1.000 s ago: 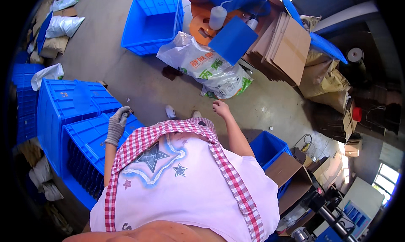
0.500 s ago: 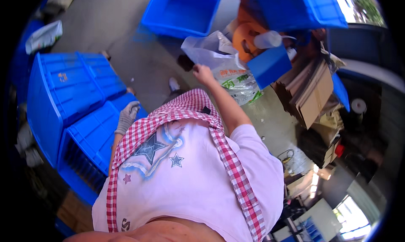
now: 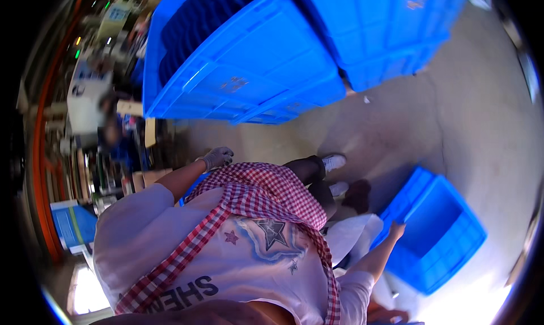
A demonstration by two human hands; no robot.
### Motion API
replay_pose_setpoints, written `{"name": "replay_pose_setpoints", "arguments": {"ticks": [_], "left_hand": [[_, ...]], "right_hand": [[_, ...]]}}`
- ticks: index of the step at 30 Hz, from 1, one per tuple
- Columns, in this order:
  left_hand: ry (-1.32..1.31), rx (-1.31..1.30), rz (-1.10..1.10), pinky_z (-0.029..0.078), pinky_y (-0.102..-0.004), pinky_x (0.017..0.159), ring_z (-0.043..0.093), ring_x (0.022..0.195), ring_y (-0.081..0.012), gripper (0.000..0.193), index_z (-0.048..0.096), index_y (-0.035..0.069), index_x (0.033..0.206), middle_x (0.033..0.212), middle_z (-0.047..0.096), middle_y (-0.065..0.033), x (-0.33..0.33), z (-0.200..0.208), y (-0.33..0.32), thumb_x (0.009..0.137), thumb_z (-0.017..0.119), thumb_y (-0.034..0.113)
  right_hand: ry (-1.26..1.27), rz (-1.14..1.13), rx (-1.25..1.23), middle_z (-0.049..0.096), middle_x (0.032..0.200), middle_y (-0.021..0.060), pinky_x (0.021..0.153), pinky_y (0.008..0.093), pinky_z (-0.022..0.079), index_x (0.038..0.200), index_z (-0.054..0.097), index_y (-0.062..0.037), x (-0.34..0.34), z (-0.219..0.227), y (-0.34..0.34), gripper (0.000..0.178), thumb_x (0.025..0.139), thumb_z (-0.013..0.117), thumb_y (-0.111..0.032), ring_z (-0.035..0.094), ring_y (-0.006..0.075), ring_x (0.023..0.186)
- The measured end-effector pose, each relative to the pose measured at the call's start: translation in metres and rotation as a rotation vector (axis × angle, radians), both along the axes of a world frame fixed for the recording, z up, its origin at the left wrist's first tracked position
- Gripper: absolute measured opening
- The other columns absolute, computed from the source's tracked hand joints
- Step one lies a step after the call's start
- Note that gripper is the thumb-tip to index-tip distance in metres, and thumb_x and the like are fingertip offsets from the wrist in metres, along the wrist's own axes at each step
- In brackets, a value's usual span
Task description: The person repeatedly picks up blue plastic spools from a blue bin, places them onto a machine platform, and presses a button. They then use a utility knife to trim excess plastic from the spools. Finally, they stack the finished spools into a blue crate and move the crate.
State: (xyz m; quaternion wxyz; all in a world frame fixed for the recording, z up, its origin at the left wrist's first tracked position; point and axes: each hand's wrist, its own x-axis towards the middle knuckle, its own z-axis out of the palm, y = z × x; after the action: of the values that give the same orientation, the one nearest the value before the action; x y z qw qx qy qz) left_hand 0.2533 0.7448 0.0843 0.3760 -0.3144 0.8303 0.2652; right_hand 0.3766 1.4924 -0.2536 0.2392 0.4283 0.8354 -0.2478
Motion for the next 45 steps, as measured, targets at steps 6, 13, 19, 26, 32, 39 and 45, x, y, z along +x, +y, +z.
{"name": "replay_pose_setpoints", "arguments": {"ticks": [6, 13, 19, 26, 32, 39, 45], "left_hand": [[0.013, -0.05, -0.208, 0.048, -0.0354, 0.089, 0.064, 0.099, -0.0254, 0.031, 0.067, 0.004, 0.105, 0.105, 0.067, -0.0151, 0.102, -0.051, -0.003, 0.079, 0.058, 0.019], [0.101, 0.11, -0.09, 0.05, -0.0336, 0.084, 0.065, 0.092, -0.022, 0.027, 0.068, 0.005, 0.103, 0.1, 0.069, -0.0125, 0.162, -0.092, -0.027, 0.082, 0.057, 0.017], [0.054, 0.271, 0.38, 0.054, -0.0346, 0.059, 0.066, 0.071, -0.0209, 0.032, 0.063, 0.003, 0.109, 0.086, 0.068, -0.0112, 0.149, -0.042, -0.008, 0.078, 0.059, 0.01], [0.155, 0.358, 0.277, 0.054, -0.0358, 0.065, 0.066, 0.073, -0.023, 0.032, 0.064, 0.002, 0.105, 0.086, 0.068, -0.0143, 0.156, -0.013, -0.009, 0.076, 0.06, 0.012], [0.442, 0.339, -0.263, 0.051, -0.0326, 0.073, 0.063, 0.079, -0.0206, 0.028, 0.062, 0.0, 0.105, 0.09, 0.065, -0.0131, 0.148, -0.047, -0.031, 0.082, 0.057, 0.014], [0.458, 0.501, -0.347, 0.044, -0.0371, 0.09, 0.057, 0.103, -0.0301, 0.039, 0.052, 0.001, 0.12, 0.11, 0.061, -0.0168, 0.127, -0.011, -0.023, 0.089, 0.054, 0.024], [0.343, 0.688, -0.1, 0.04, -0.0423, 0.096, 0.049, 0.115, -0.0348, 0.065, 0.04, 0.006, 0.135, 0.118, 0.057, -0.0171, 0.217, -0.092, -0.07, 0.091, 0.042, 0.054]], "right_hand": [[-0.265, -0.143, 0.227, 0.062, 0.115, 0.0175, 0.085, 0.0522, 0.049, 0.115, 0.059, -0.0124, -0.04, 0.047, -0.016, 0.036, 0.082, 0.052, -0.022, 0.059, 0.0383, 0.106], [-0.29, 0.022, 0.361, 0.065, 0.109, 0.0151, 0.078, 0.0509, 0.052, 0.108, 0.065, -0.0133, -0.075, 0.113, 0.004, 0.032, 0.081, 0.053, -0.024, 0.064, 0.0361, 0.098], [-0.047, -0.017, 0.175, 0.069, 0.08, 0.01, 0.055, 0.0376, 0.053, 0.092, 0.068, -0.0027, -0.103, 0.225, 0.08, 0.03, 0.08, 0.046, -0.018, 0.067, 0.0238, 0.067], [0.414, -0.516, -0.169, 0.059, 0.071, 0.0085, 0.043, 0.0299, 0.045, 0.077, 0.054, -0.0101, -0.061, 0.245, 0.125, 0.005, 0.081, 0.052, -0.01, 0.056, 0.0174, 0.056], [0.639, -0.331, -0.42, 0.062, 0.088, 0.0056, 0.066, 0.0282, 0.047, 0.107, 0.061, 0.0005, -0.031, 0.33, -0.057, 0.03, 0.081, 0.059, -0.015, 0.058, 0.018, 0.079], [0.859, -0.194, -0.391, 0.05, 0.069, -0.0009, 0.057, 0.023, 0.038, 0.087, 0.059, 0.0023, 0.019, 0.445, -0.262, 0.02, 0.07, 0.054, -0.006, 0.044, 0.0102, 0.062], [0.821, 0.098, -0.25, 0.063, 0.088, 0.0082, 0.073, 0.028, 0.048, 0.103, 0.059, 0.0041, 0.093, 0.488, -0.428, 0.031, 0.072, 0.053, 0.001, 0.059, 0.0149, 0.08]]}}
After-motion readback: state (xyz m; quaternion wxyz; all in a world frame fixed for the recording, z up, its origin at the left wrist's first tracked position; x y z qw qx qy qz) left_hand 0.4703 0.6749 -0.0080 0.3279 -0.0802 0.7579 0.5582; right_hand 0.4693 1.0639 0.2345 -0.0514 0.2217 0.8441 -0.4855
